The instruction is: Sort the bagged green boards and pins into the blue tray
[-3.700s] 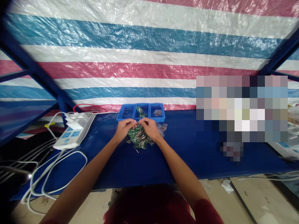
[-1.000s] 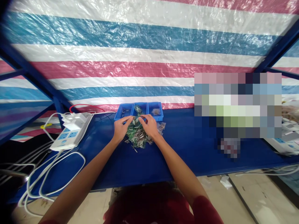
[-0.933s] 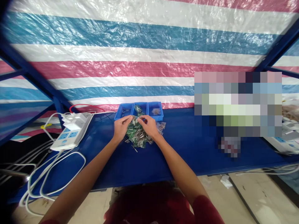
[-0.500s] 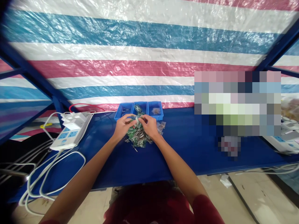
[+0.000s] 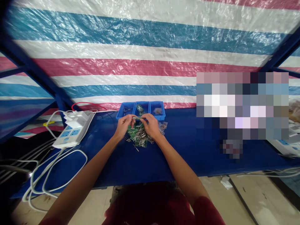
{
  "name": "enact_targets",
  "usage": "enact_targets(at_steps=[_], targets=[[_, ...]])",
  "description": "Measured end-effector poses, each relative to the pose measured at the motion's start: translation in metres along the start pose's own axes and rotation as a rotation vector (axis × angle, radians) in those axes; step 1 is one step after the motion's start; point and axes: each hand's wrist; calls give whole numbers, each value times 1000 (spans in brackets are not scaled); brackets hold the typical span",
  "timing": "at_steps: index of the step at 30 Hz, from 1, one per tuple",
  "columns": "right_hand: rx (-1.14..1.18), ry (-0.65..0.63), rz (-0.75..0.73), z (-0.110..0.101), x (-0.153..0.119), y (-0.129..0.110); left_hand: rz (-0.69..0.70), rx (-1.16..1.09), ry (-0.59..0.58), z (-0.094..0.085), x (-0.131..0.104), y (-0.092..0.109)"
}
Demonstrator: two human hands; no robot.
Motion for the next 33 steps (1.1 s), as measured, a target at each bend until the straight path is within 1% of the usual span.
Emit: enact_targets(at_steps=[3, 5, 7, 10, 14, 16, 17, 20, 22, 25, 29, 33], targets=[[69, 39, 77, 1, 1, 1, 73, 187, 27, -3, 1, -1], [137, 53, 114, 1, 1, 0, 67, 219, 12, -3, 1, 0], [199, 56, 135, 1, 0, -1, 30, 183, -18, -3, 0, 1], [235, 35, 118, -2, -2, -4, -1, 94, 0, -2, -1, 2], [104, -6, -31, -3, -3, -5, -6, -47, 49, -1, -1, 2], [46, -9, -85, -1, -2, -3, -7, -60, 56, -1, -1, 2], [31, -1, -90, 0, -1, -2, -9, -55, 52, -1, 0, 2], [6, 19, -29, 1, 0, 0, -5, 4, 36, -2, 0, 1], [-3, 7, 29, 1, 0, 1, 31, 97, 42, -4, 1, 0], [20, -11, 51, 1, 0, -1, 68, 177, 31, -5, 1, -2], [50, -6, 62, 1, 0, -3, -9, 61, -44, -4, 1, -1], [122, 14, 76, 1, -2, -3, -27, -33, 9, -3, 0, 3]])
Point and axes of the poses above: each hand's wrist, its own x-axis towards the middle knuckle, its own z-axis out of the palm, y = z × x, and after that the axes turned 9 degrees about -y, right-handed
